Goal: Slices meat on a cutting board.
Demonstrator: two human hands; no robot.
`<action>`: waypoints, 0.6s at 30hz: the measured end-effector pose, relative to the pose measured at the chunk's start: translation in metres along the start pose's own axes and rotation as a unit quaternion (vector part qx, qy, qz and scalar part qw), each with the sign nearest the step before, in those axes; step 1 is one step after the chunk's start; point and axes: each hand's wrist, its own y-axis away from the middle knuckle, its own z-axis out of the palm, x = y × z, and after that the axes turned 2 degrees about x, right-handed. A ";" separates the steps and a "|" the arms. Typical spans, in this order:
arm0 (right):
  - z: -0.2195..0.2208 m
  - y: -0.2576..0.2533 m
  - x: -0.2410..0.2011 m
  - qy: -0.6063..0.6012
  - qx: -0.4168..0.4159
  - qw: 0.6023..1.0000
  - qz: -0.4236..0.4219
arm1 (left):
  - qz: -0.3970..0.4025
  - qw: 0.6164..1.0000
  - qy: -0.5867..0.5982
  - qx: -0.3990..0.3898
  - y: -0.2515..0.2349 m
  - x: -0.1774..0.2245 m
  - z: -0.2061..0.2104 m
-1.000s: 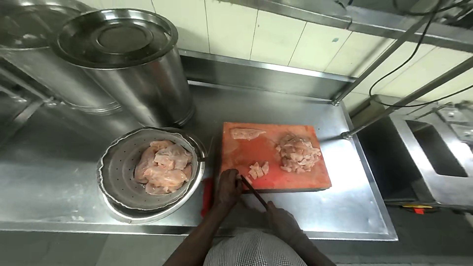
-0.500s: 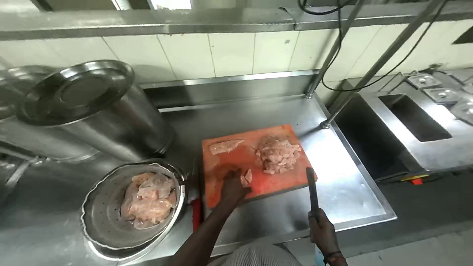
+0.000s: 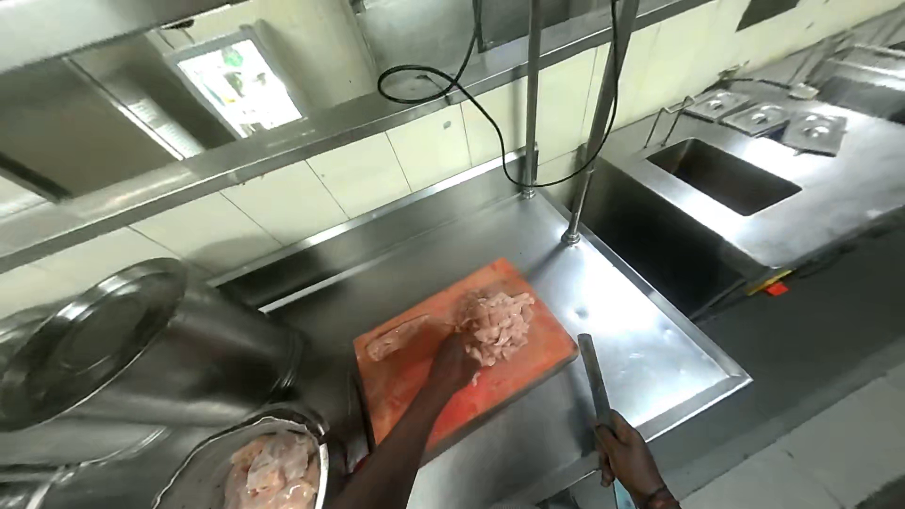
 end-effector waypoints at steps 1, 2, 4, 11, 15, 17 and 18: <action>0.000 0.000 0.000 0.006 -0.001 1.000 0.001 | 0.030 0.999 0.007 0.033 -0.007 0.010 -0.005; -0.001 0.000 0.001 0.010 -0.001 1.000 0.002 | 0.060 0.996 0.005 0.062 -0.015 0.019 -0.008; -0.001 -0.001 0.002 0.014 -0.004 1.000 0.004 | 0.117 0.988 -0.026 0.095 -0.033 0.030 -0.005; -0.002 0.003 -0.002 0.011 -0.005 1.000 -0.009 | 0.134 0.966 -0.220 0.035 -0.049 0.026 0.038; -0.001 0.006 -0.004 0.014 -0.002 1.000 -0.003 | 0.129 0.975 -0.174 0.045 -0.032 0.029 0.017; 0.000 0.006 -0.006 0.014 0.000 1.000 0.002 | 0.135 0.976 -0.124 0.120 -0.030 0.014 0.004; 0.000 0.006 -0.007 0.011 0.000 1.000 0.004 | 0.112 0.977 -0.099 0.155 -0.030 0.002 -0.005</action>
